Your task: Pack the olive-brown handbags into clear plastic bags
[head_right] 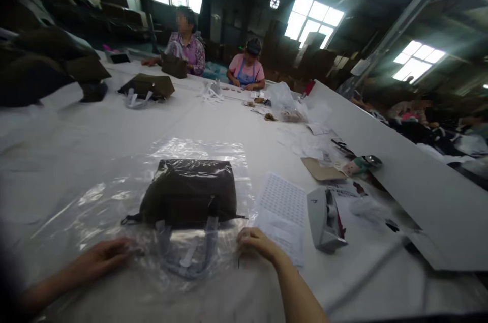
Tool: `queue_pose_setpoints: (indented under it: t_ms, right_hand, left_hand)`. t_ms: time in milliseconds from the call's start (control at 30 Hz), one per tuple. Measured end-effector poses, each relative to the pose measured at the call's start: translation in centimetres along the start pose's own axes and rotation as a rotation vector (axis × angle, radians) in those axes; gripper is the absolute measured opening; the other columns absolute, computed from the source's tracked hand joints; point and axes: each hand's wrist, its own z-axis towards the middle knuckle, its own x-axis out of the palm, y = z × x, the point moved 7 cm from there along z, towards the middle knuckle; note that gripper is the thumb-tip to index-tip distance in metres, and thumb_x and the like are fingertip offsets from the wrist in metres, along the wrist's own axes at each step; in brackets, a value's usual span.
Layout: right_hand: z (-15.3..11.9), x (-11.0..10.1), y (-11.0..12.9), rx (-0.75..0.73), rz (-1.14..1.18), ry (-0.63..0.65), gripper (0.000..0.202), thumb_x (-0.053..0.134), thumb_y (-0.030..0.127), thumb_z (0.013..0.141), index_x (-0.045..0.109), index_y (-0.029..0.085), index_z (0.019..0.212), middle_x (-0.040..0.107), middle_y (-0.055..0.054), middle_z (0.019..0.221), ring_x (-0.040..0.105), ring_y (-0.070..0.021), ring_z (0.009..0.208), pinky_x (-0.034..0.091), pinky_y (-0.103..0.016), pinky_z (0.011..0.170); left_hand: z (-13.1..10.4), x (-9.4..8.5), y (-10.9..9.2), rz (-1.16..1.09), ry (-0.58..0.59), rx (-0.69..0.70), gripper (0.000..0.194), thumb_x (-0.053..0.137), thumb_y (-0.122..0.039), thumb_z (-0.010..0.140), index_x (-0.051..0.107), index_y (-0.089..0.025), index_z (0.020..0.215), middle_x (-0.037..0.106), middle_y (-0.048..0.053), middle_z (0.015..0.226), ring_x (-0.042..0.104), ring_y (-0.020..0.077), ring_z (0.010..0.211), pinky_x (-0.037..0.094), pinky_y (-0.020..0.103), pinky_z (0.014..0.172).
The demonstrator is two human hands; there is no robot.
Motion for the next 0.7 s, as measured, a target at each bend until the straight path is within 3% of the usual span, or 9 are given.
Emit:
queue_pose_setpoints:
  t_ms: [67,167,233,267,367,433,467,600,700]
  right_hand:
    - [-2.0,-0.8,2.3,0.065,-0.112,0.159,0.032,0.053,0.045,0.073,0.064,0.018,0.06,0.066,-0.005,0.072,0.061,-0.0222,0.081,0.044,-0.037,0.085]
    - [-4.1,-1.6,7.9,-0.043,-0.281,0.049,0.031,0.051,0.043,0.077,0.066,0.018,0.064,0.067,-0.006,0.079,0.06,-0.0229,0.086,0.042,-0.038,0.088]
    - [-4.5,1.3,11.4,-0.266,-0.396,-0.066,0.028,0.06,0.043,0.075,0.067,0.019,0.088,0.065,-0.007,0.095,0.058,-0.0229,0.094,0.041,-0.037,0.09]
    - [-4.4,4.1,12.3,-0.378,-0.431,-0.066,0.039,0.064,0.044,0.072,0.062,0.021,0.104,0.062,-0.007,0.107,0.055,-0.023,0.102,0.04,-0.036,0.093]
    - [-2.9,14.7,10.3,-0.534,-0.587,0.137,0.088,0.072,0.054,0.061,0.037,0.021,0.134,0.053,-0.011,0.125,0.049,-0.0271,0.111,0.039,-0.038,0.096]
    - [-1.1,19.4,6.8,-0.493,-0.806,0.126,0.096,0.072,0.058,0.056,0.038,0.012,0.133,0.059,-0.016,0.111,0.052,-0.0315,0.101,0.042,-0.044,0.091]
    - [-0.5,20.9,5.2,-0.488,-0.891,0.113,0.088,0.071,0.058,0.057,0.044,0.011,0.127,0.062,-0.016,0.103,0.053,-0.0322,0.096,0.044,-0.045,0.087]
    - [0.1,22.5,2.7,-0.495,-0.98,0.025,0.019,0.058,0.028,0.077,0.063,0.016,0.09,0.064,-0.011,0.085,0.054,-0.0252,0.083,0.045,-0.036,0.073]
    - [0.1,21.7,2.5,-0.302,-0.717,0.008,0.015,0.053,0.021,0.078,0.067,0.017,0.079,0.064,-0.006,0.079,0.054,-0.0175,0.071,0.041,-0.026,0.061]
  left_hand:
    - [-1.0,0.9,0.2,-0.001,0.142,0.088,0.026,0.059,-0.046,0.075,0.071,-0.032,0.092,0.07,0.001,0.101,0.064,0.0245,0.098,0.047,0.038,0.091]
    - [-2.4,0.8,-0.6,0.071,0.232,0.205,0.021,0.056,-0.047,0.078,0.073,-0.034,0.081,0.066,0.001,0.112,0.054,0.0247,0.114,0.027,0.048,0.104]
    - [-2.9,0.6,-1.5,0.122,0.305,0.212,0.021,0.053,-0.046,0.08,0.072,-0.036,0.081,0.061,0.0,0.121,0.046,0.024,0.123,0.018,0.051,0.106]
    - [-3.1,0.7,-1.9,0.151,0.388,0.203,0.019,0.053,-0.044,0.081,0.071,-0.038,0.084,0.059,-0.001,0.124,0.041,0.0236,0.126,0.015,0.052,0.107]
    - [-3.5,0.4,-2.4,0.221,0.585,0.157,0.019,0.053,-0.038,0.082,0.068,-0.04,0.094,0.055,-0.002,0.129,0.035,0.0228,0.131,0.01,0.054,0.107]
    - [-3.1,-1.0,-2.4,0.208,0.539,0.135,0.02,0.052,-0.037,0.083,0.07,-0.036,0.094,0.061,0.001,0.12,0.039,0.023,0.128,0.013,0.053,0.107]
    - [-2.7,-1.9,-2.5,0.188,0.481,0.129,0.02,0.052,-0.036,0.083,0.071,-0.034,0.091,0.066,0.002,0.111,0.043,0.023,0.125,0.016,0.052,0.108]
    - [-0.1,-4.7,-4.3,0.123,0.19,0.169,0.018,0.055,-0.034,0.08,0.072,-0.029,0.079,0.071,0.002,0.085,0.06,0.0222,0.103,0.025,0.046,0.108]
    - [3.2,-4.5,-8.0,0.225,0.064,0.287,0.024,0.051,-0.037,0.084,0.071,-0.026,0.08,0.069,0.002,0.087,0.062,0.0174,0.088,0.038,0.036,0.1]
